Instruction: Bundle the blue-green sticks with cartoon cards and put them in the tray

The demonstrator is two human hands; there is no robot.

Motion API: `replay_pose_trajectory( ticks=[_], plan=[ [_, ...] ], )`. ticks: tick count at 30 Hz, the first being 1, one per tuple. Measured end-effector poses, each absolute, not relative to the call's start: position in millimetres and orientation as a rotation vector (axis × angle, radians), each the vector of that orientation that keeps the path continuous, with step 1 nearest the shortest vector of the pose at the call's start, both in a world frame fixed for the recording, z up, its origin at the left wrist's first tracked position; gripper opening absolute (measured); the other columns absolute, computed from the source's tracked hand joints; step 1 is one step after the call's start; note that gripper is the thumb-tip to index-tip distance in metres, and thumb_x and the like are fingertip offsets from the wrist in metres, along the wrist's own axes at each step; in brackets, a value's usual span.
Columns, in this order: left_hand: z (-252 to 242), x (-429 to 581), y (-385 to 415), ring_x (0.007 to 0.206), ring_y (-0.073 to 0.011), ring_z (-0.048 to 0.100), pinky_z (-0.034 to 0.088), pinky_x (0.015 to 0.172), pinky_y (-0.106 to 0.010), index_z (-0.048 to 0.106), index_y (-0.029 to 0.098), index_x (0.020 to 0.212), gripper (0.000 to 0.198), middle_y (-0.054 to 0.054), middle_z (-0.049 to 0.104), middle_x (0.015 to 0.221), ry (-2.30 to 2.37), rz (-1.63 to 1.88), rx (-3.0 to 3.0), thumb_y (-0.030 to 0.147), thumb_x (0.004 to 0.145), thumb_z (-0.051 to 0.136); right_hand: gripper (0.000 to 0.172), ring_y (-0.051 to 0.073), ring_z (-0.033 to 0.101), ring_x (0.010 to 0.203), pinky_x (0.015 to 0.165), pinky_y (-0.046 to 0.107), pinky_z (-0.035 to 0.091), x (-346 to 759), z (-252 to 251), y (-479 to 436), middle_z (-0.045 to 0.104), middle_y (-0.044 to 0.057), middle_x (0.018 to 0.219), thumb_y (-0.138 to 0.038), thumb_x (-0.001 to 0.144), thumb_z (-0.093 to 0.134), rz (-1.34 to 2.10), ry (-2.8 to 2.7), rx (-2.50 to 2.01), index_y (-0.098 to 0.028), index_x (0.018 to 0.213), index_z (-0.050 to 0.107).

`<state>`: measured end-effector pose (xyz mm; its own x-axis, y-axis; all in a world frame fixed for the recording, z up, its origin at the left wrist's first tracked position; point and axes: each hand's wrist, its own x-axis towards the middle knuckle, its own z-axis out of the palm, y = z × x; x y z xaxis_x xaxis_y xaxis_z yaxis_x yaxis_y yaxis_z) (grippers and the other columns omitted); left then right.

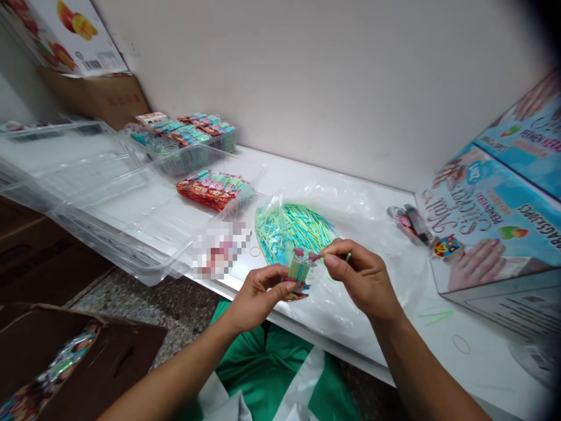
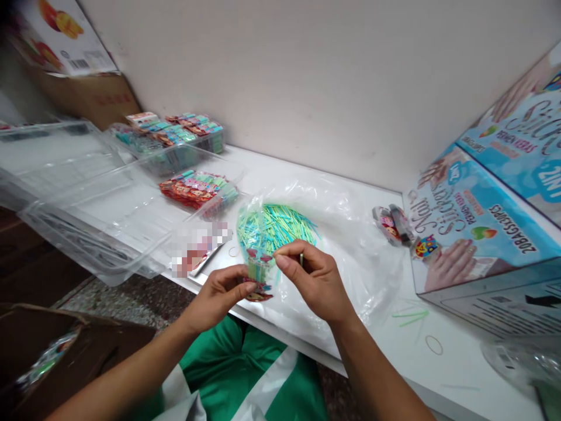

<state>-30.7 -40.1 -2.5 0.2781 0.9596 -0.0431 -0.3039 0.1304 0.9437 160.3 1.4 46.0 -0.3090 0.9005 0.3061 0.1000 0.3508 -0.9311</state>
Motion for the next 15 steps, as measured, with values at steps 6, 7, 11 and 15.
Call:
replay_pose_trajectory(
  ticks=[6,7,11,15],
  plan=[
    [58,-107,0,0.069,-0.0156,0.064,0.054,0.065,-0.027,0.063,0.015,0.094,0.023,-0.003,0.067,0.078,1.254,1.384,1.329,0.028,0.075,0.067,0.013,0.008,0.036,0.051,0.048,0.023,0.028,167,38,13,0.043,-0.004,0.057,-0.033,0.083,0.060,1.068,-1.531,-1.045,-0.020,0.083,0.062],
    [66,-124,14,0.067,-0.0146,0.063,0.053,0.063,-0.026,0.060,0.015,0.099,0.030,-0.003,0.066,0.079,1.300,1.492,1.350,0.027,0.073,0.069,0.014,0.008,0.036,0.051,0.047,0.023,0.028,170,34,15,0.043,-0.004,0.057,-0.034,0.083,0.060,1.072,-1.497,-1.070,-0.020,0.083,0.061],
    [77,-190,84,0.058,-0.0098,0.057,0.048,0.056,-0.023,0.053,0.011,0.108,0.041,0.000,0.062,0.072,1.519,1.582,1.454,0.025,0.073,0.069,0.017,0.008,0.036,0.051,0.048,0.023,0.029,184,22,19,0.042,-0.004,0.056,-0.036,0.083,0.059,1.099,-1.472,-1.178,-0.019,0.085,0.061],
    [66,-237,150,0.058,-0.0082,0.054,0.048,0.060,-0.025,0.046,0.002,0.116,0.049,0.001,0.061,0.069,1.913,1.261,1.624,0.028,0.079,0.064,0.019,0.009,0.034,0.051,0.047,0.023,0.027,193,18,20,0.039,-0.005,0.055,-0.038,0.083,0.058,1.130,-1.480,-1.257,-0.020,0.086,0.060]
  ],
)
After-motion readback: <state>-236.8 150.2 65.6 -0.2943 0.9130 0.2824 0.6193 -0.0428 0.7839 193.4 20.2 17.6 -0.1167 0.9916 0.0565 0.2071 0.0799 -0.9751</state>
